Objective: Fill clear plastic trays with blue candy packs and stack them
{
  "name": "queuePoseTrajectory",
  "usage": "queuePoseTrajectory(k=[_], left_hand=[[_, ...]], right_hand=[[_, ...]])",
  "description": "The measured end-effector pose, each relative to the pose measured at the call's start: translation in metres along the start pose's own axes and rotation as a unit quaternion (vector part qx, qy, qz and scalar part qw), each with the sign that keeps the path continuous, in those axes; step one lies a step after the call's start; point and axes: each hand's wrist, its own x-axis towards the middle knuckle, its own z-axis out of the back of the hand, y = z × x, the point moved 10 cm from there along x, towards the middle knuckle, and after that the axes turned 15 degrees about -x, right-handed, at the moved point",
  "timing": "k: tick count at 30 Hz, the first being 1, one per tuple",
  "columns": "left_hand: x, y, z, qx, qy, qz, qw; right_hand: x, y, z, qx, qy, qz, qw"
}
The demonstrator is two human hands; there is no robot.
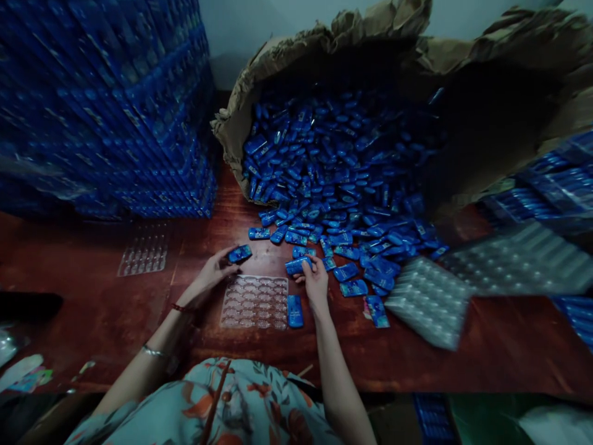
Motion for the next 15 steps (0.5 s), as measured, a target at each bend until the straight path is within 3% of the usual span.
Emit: queuePoseTrajectory(k=[4, 8, 12, 15], left_hand=[[-0.012, -0.023, 0.011, 0.174, -0.016, -0.114, 0.978], [-0.025, -0.042, 0.014, 0.241, -0.037, -0.147, 0.959], [-0.046, -0.056, -0.001, 0.268, -0.007, -0.134, 0.954], [-0.060, -0.058, -0.018, 0.302, 0.007, -0.135, 0.944]], right_hand=[[-0.006, 0.005, -0.005, 0.044, 0.026, -0.019, 0.999], [-0.016, 0.016, -0.013, 0.029, 0.047, -0.004, 0.998], [-0.032, 0.037, -0.021, -0.074, 0.060, 0.069, 0.993], [-0.047, 0.054, -0.034, -0.198, 0.079, 0.152, 0.965]])
